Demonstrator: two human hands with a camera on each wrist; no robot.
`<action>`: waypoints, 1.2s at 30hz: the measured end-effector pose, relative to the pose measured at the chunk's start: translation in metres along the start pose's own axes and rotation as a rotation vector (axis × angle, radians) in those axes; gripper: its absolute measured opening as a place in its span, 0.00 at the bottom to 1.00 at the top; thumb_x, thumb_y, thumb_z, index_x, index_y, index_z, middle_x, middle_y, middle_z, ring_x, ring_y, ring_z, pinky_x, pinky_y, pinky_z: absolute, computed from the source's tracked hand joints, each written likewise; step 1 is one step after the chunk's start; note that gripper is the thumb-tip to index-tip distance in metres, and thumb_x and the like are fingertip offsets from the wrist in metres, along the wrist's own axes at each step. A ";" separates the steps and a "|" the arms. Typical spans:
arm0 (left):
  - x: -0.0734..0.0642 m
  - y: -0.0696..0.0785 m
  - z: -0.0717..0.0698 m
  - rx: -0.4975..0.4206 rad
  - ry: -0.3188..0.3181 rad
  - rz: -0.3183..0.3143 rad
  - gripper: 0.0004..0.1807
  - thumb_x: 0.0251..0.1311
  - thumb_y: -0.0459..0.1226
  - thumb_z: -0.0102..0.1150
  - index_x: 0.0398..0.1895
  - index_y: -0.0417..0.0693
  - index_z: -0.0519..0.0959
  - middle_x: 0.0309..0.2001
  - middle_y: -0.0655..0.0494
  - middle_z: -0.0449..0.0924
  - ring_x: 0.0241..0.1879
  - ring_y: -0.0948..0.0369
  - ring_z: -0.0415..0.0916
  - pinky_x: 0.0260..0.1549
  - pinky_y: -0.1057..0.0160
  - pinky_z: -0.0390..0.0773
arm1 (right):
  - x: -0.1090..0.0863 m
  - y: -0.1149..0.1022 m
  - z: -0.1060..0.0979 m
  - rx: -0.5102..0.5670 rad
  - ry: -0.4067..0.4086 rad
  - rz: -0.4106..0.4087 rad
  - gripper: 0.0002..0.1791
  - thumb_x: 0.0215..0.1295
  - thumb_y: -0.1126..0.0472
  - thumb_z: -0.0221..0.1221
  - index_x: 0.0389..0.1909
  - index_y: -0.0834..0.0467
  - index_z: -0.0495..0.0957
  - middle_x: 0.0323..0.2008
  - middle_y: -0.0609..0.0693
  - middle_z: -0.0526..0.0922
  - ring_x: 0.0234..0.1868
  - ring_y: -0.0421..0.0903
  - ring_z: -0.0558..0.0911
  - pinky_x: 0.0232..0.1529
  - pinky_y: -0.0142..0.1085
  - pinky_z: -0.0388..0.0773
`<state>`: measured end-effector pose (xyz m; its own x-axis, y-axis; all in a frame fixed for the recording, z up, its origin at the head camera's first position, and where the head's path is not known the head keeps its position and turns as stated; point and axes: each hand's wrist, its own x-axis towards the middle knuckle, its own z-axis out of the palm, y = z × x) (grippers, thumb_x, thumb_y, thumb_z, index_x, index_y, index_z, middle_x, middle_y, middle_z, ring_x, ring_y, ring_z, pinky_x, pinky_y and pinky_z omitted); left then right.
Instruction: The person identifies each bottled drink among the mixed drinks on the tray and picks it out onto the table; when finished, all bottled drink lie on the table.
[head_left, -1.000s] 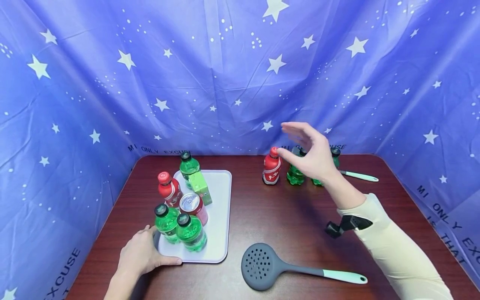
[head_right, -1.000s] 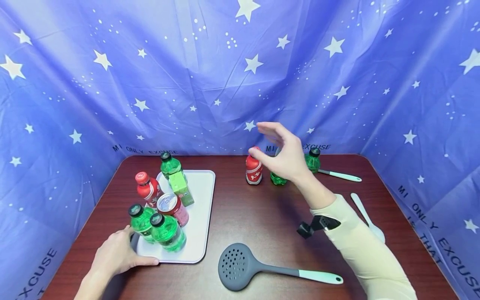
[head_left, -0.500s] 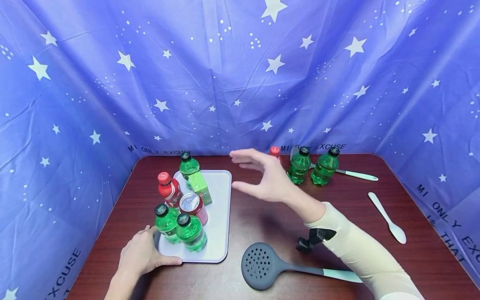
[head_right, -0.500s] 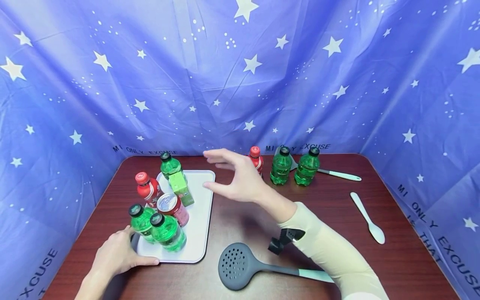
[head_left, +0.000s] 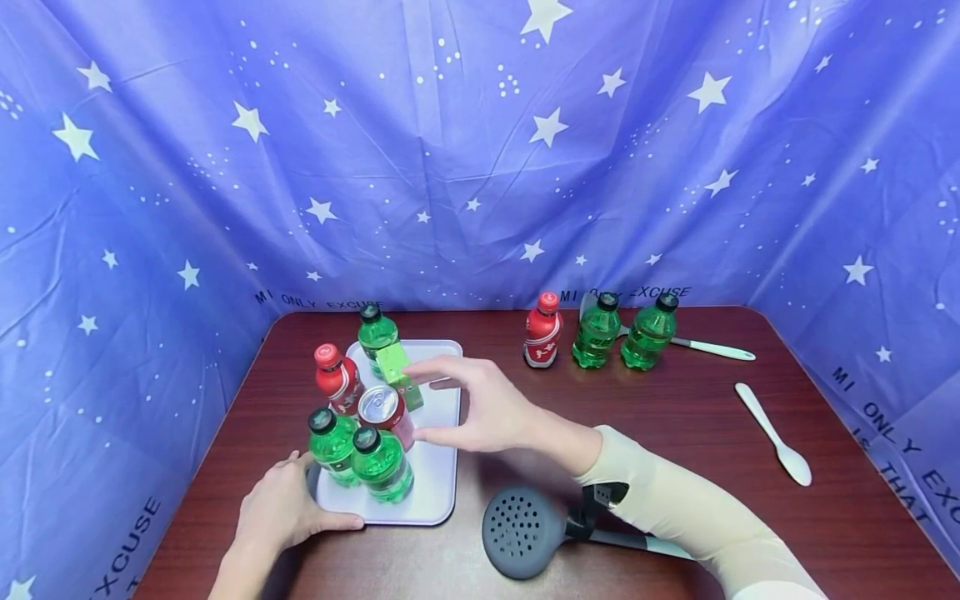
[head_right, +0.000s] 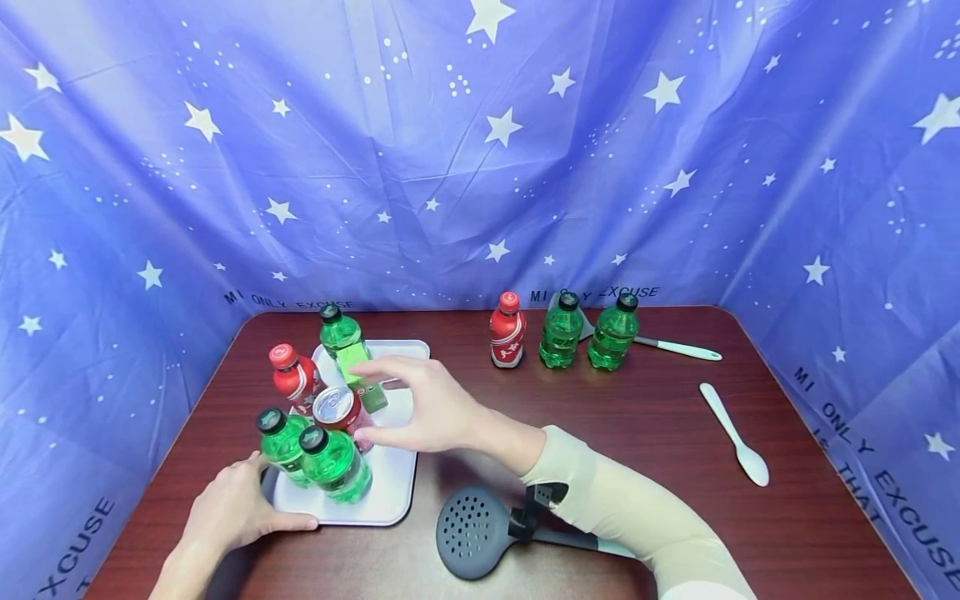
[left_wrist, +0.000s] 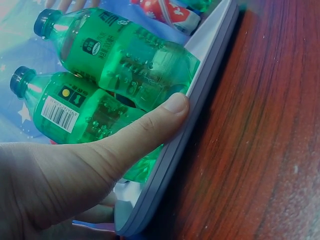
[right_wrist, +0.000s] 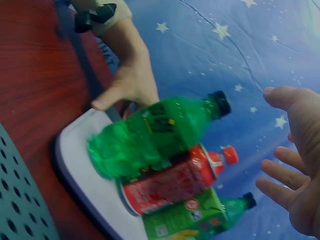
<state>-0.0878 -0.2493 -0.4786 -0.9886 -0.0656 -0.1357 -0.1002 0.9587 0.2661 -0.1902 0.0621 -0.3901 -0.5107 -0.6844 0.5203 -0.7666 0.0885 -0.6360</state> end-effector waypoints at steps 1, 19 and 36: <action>0.000 0.000 0.000 0.000 0.002 0.000 0.77 0.14 0.81 0.78 0.69 0.37 0.77 0.63 0.22 0.78 0.67 0.29 0.74 0.52 0.28 0.81 | 0.000 0.000 0.003 -0.018 -0.010 -0.004 0.37 0.56 0.57 0.80 0.66 0.58 0.79 0.60 0.51 0.88 0.61 0.41 0.87 0.62 0.34 0.84; 0.001 0.000 0.001 0.003 0.010 0.006 0.77 0.14 0.80 0.79 0.69 0.36 0.77 0.63 0.20 0.77 0.66 0.29 0.75 0.51 0.29 0.82 | -0.007 0.002 0.053 -0.079 -0.132 -0.028 0.40 0.54 0.54 0.82 0.67 0.59 0.79 0.59 0.50 0.88 0.52 0.42 0.88 0.61 0.27 0.82; 0.001 0.000 0.001 0.003 0.004 -0.003 0.77 0.15 0.80 0.79 0.69 0.36 0.76 0.64 0.20 0.76 0.65 0.29 0.75 0.51 0.29 0.82 | -0.005 0.003 0.071 -0.252 -0.170 0.011 0.35 0.57 0.47 0.80 0.63 0.56 0.82 0.56 0.46 0.86 0.57 0.41 0.82 0.64 0.28 0.77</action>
<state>-0.0884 -0.2493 -0.4800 -0.9888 -0.0698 -0.1322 -0.1028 0.9594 0.2625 -0.1622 0.0142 -0.4347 -0.4630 -0.7921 0.3977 -0.8448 0.2587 -0.4683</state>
